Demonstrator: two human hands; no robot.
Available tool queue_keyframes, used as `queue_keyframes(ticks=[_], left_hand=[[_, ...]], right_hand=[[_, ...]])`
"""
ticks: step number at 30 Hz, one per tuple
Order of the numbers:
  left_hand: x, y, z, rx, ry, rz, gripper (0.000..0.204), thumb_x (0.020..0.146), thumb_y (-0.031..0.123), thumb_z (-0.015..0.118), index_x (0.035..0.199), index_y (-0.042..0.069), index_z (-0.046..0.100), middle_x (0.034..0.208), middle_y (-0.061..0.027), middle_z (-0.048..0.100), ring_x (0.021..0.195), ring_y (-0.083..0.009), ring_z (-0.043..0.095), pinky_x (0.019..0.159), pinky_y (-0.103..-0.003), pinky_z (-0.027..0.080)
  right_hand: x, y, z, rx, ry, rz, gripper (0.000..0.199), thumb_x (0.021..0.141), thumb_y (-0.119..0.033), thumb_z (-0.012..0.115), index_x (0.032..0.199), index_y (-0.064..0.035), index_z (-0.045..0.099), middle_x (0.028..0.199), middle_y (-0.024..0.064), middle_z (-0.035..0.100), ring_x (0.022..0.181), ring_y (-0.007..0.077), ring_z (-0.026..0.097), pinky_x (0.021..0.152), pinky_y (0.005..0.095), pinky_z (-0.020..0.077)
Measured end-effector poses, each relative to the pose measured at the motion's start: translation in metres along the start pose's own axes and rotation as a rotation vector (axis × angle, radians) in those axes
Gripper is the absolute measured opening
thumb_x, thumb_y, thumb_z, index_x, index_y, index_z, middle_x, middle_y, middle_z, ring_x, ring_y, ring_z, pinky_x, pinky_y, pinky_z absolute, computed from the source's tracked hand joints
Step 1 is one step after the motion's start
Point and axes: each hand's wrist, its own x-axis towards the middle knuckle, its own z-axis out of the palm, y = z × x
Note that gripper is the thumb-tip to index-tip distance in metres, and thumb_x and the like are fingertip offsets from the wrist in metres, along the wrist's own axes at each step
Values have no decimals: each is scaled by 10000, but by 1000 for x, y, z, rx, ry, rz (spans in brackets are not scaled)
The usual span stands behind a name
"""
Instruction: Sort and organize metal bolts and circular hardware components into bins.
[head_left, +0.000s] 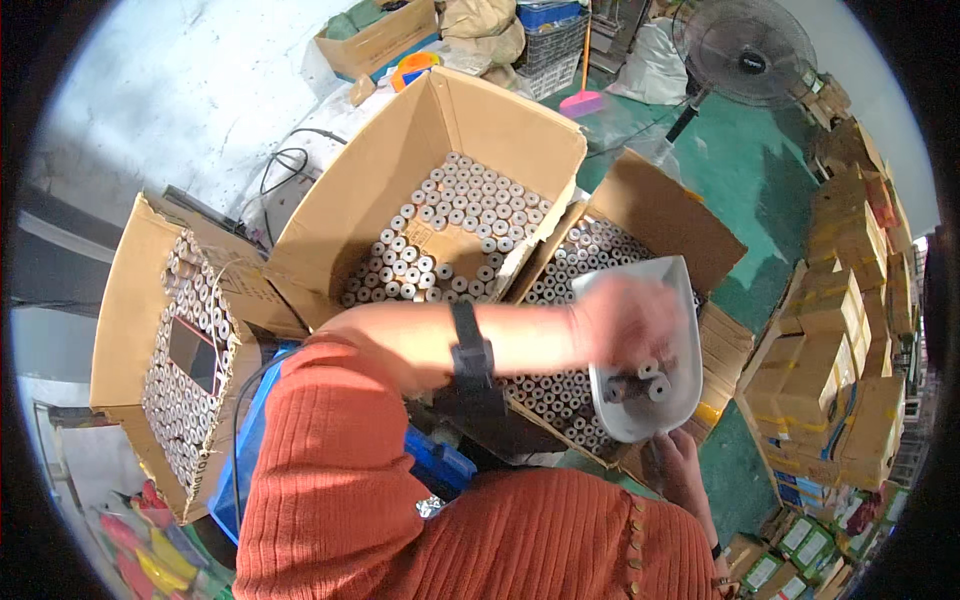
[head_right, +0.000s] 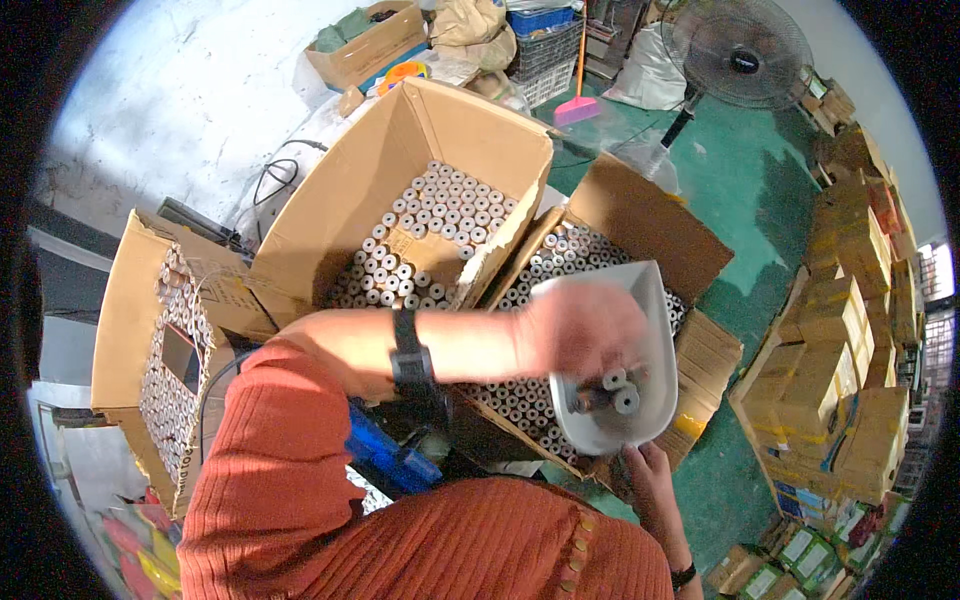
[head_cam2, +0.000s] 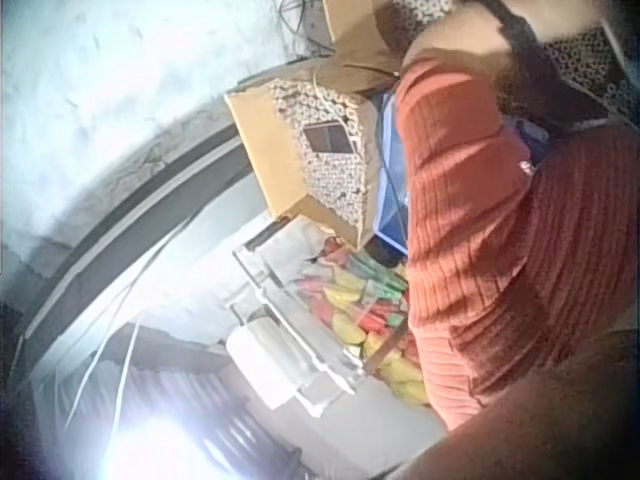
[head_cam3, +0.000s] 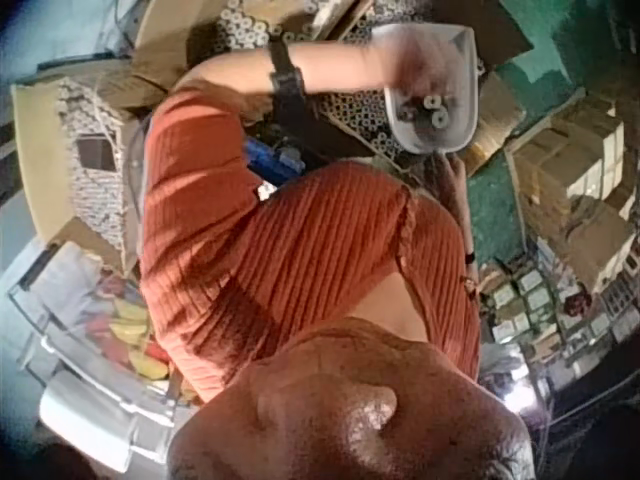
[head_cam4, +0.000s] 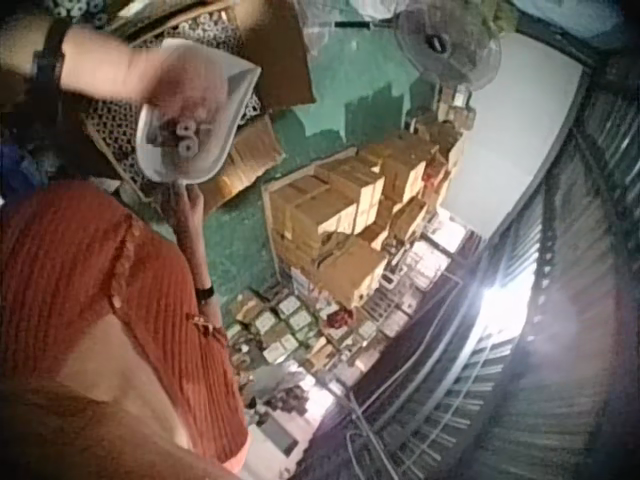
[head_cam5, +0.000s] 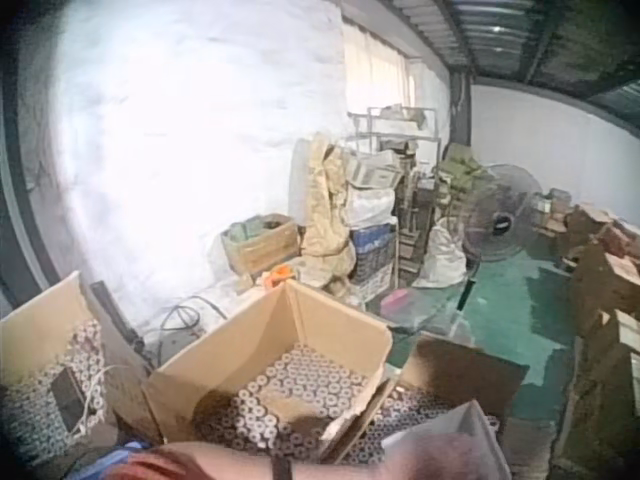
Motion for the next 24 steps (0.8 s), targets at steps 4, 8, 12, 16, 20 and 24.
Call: queue_keyframes(ticks=[4, 8, 12, 16, 20, 24], left_hand=[[-27, -131, -75, 332, 86, -781, 343, 898, 356, 514, 815, 79, 700, 778, -191, 682, 763, -420, 664, 697, -489, 543], [-176, -260, -83, 422, -20, -1455, 414, 943, 453, 531, 1079, 76, 639, 998, -208, 698, 972, -368, 667, 864, -484, 520], [-272, -276, -53, 545, -274, -1382, 769, 851, 514, 651, 1440, 97, 387, 1449, -142, 438, 1343, -318, 415, 1067, -457, 419], [-254, -268, -37, 605, -191, -1518, 797, 834, 559, 637, 1451, 125, 381, 1427, -132, 448, 1344, -332, 395, 1065, -476, 407], [-245, -273, -43, 590, -394, -1542, 823, 815, 569, 651, 1481, 183, 360, 1438, -140, 421, 1321, -369, 415, 1030, -527, 425], [-238, -272, -35, 424, -346, -1515, 961, 756, 576, 708, 1529, 207, 272, 1518, -111, 336, 1359, -375, 367, 1064, -549, 396]], right_hand=[[-7, -2, 1, 128, 4, 109, 215, 994, -202, 524, 911, -5, 548, 687, 39, 537, 498, 126, 474, 432, 274, 367], [-8, -2, 2, 164, 20, 154, 204, 991, -193, 516, 888, -18, 524, 637, 39, 512, 441, 125, 444, 376, 280, 326], [-5, 4, -2, 142, 32, 176, 176, 982, -176, 529, 928, -8, 528, 663, 46, 533, 478, 125, 470, 406, 278, 354], [-5, -4, 6, 165, 100, 217, 166, 979, -166, 534, 989, 0, 540, 696, 50, 545, 491, 123, 466, 421, 278, 367], [-1, 2, 2, 211, 6, 172, 166, 981, -164, 535, 1016, -2, 544, 721, 58, 550, 493, 125, 462, 420, 273, 365], [0, -1, 7, 179, 45, 231, 164, 986, -172, 542, 1002, -9, 534, 694, 44, 527, 490, 121, 454, 407, 270, 346]])
